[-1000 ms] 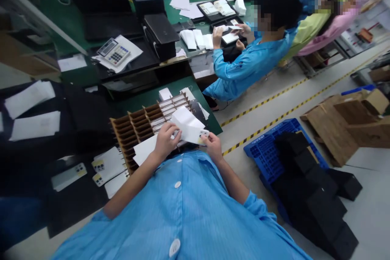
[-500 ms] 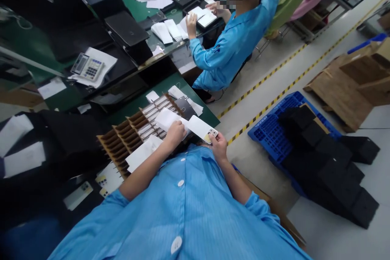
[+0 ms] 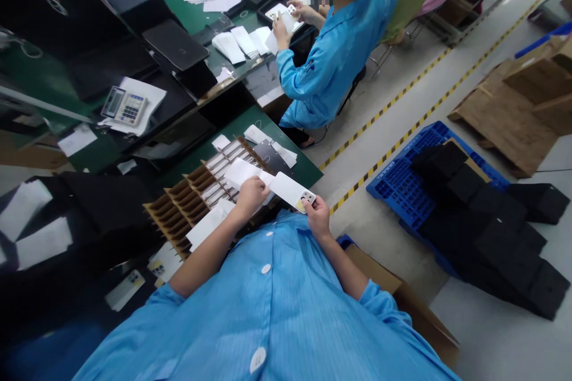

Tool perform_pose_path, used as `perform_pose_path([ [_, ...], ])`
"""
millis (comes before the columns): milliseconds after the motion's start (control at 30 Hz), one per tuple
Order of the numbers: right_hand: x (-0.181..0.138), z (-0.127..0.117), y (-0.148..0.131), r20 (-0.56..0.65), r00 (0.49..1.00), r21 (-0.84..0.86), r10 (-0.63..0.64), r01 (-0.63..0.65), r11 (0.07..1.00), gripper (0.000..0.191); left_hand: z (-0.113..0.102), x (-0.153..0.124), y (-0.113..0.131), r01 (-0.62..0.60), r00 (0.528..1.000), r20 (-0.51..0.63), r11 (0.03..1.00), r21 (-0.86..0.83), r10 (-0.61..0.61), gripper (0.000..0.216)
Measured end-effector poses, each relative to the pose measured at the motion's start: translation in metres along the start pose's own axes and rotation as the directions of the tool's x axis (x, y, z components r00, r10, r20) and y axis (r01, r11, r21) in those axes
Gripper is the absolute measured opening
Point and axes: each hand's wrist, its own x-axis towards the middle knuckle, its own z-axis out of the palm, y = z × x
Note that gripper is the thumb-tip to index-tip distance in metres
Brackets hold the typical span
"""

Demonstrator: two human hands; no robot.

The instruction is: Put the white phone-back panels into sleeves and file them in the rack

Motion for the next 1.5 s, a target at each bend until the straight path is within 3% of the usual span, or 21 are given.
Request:
perform_pose_path([
  [133, -0.007, 0.007, 0.004, 0.016, 1.000, -0.016, 0.005, -0.005, 1.000, 0.046, -0.002, -0.004, 0.000, 0.045, 0.997, -0.058, 0.997, -0.061, -0.048, 0.018],
  [367, -0.009, 0.023, 0.015, 0.138, 0.988, -0.038, 0.074, -0.070, 0.997, 0.049, 0.006, -0.017, 0.011, -0.141, 0.981, -0.109, 0.975, 0.170, 0.161, 0.022],
  [500, -0.004, 0.038, 0.016, 0.177, 0.977, 0.046, 0.123, -0.133, 0.990, 0.055, 0.000, -0.022, 0.011, -0.169, 0.975, -0.106, 0.964, 0.206, 0.194, 0.019],
  [600, -0.003, 0.046, 0.011, 0.305, 0.939, 0.119, 0.156, -0.200, 0.972, 0.060, -0.007, -0.024, 0.011, -0.160, 0.974, -0.130, 0.968, 0.193, 0.187, 0.016],
  [733, 0.000, 0.048, 0.002, 0.459, 0.862, 0.021, 0.213, -0.250, 0.968, 0.056, -0.012, -0.033, 0.017, -0.172, 0.968, -0.159, 0.976, 0.133, 0.193, 0.014],
  [833, 0.002, 0.047, 0.002, 0.399, 0.895, -0.043, 0.201, -0.200, 0.979, 0.051, -0.013, -0.044, 0.026, -0.219, 0.966, -0.120, 0.970, 0.103, 0.230, 0.015],
  [967, 0.009, 0.050, 0.008, 0.360, 0.922, 0.007, 0.141, -0.154, 0.988, 0.053, -0.013, -0.051, 0.027, -0.260, 0.961, -0.049, 0.951, 0.167, 0.271, 0.018],
  [1200, 0.003, 0.063, 0.015, 0.305, 0.952, 0.026, 0.030, -0.040, 0.999, 0.069, -0.015, -0.060, 0.026, -0.207, 0.966, -0.090, 0.930, 0.303, 0.244, 0.026],
  [1333, 0.004, 0.076, 0.013, 0.350, 0.936, 0.005, 0.046, -0.050, 0.999, 0.075, -0.021, -0.065, 0.031, -0.259, 0.954, -0.082, 0.929, 0.264, 0.289, 0.021],
  [1433, 0.008, 0.083, 0.008, 0.397, 0.914, -0.024, 0.083, -0.080, 0.996, 0.065, -0.027, -0.068, 0.027, -0.224, 0.959, -0.123, 0.949, 0.223, 0.256, 0.017],
  [1500, 0.006, 0.087, 0.004, 0.479, 0.865, -0.063, 0.150, -0.136, 0.989, 0.054, -0.029, -0.073, 0.024, -0.219, 0.960, -0.129, 0.953, 0.209, 0.249, 0.016],
])
